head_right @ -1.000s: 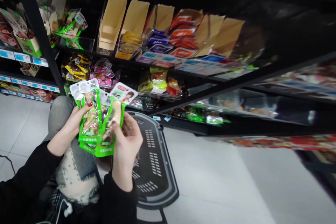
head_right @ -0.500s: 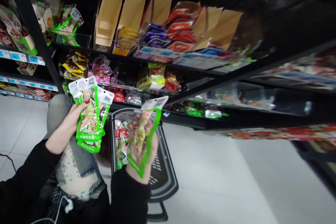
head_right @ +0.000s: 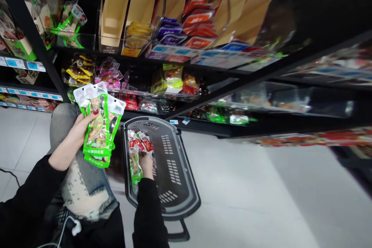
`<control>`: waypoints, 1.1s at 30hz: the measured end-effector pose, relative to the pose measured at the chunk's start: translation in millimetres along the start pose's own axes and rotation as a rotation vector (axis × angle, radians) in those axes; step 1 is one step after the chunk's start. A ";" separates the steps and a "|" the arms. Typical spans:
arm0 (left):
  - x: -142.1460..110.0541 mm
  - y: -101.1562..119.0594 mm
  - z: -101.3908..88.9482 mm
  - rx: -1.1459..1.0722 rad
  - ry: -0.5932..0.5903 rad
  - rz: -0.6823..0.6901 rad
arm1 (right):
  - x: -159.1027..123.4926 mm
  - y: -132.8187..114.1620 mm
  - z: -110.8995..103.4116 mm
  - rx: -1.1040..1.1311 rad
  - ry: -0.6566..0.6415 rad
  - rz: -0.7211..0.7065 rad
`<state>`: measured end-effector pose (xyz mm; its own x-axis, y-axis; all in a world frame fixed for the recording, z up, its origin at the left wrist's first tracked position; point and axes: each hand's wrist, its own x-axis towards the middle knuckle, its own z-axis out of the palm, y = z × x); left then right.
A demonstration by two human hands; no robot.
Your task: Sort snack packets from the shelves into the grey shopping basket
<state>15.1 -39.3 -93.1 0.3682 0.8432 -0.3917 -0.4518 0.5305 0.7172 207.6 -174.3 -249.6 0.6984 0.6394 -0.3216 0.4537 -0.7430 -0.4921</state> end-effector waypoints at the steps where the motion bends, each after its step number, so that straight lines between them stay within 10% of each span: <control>1: -0.1 0.0 0.3 0.005 0.001 0.003 | -2.0 -15.2 -6.3 0.067 0.003 -0.048; 7: -2.4 1.6 2.0 0.028 -0.009 0.042 | -61.2 -126.2 -58.2 0.692 0.056 -0.525; 12: -3.1 1.1 -1.8 0.039 -0.043 0.059 | -94.3 -179.4 -65.0 0.505 0.211 -0.546; 33: -3.1 1.1 1.2 -0.059 -0.096 -0.171 | -70.8 -180.8 -42.4 0.989 0.133 -0.402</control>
<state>14.4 -41.5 -90.4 0.5185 0.7296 -0.4459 -0.4214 0.6718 0.6092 99.6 -93.6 -103.6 0.6797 0.7301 0.0705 0.0561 0.0442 -0.9974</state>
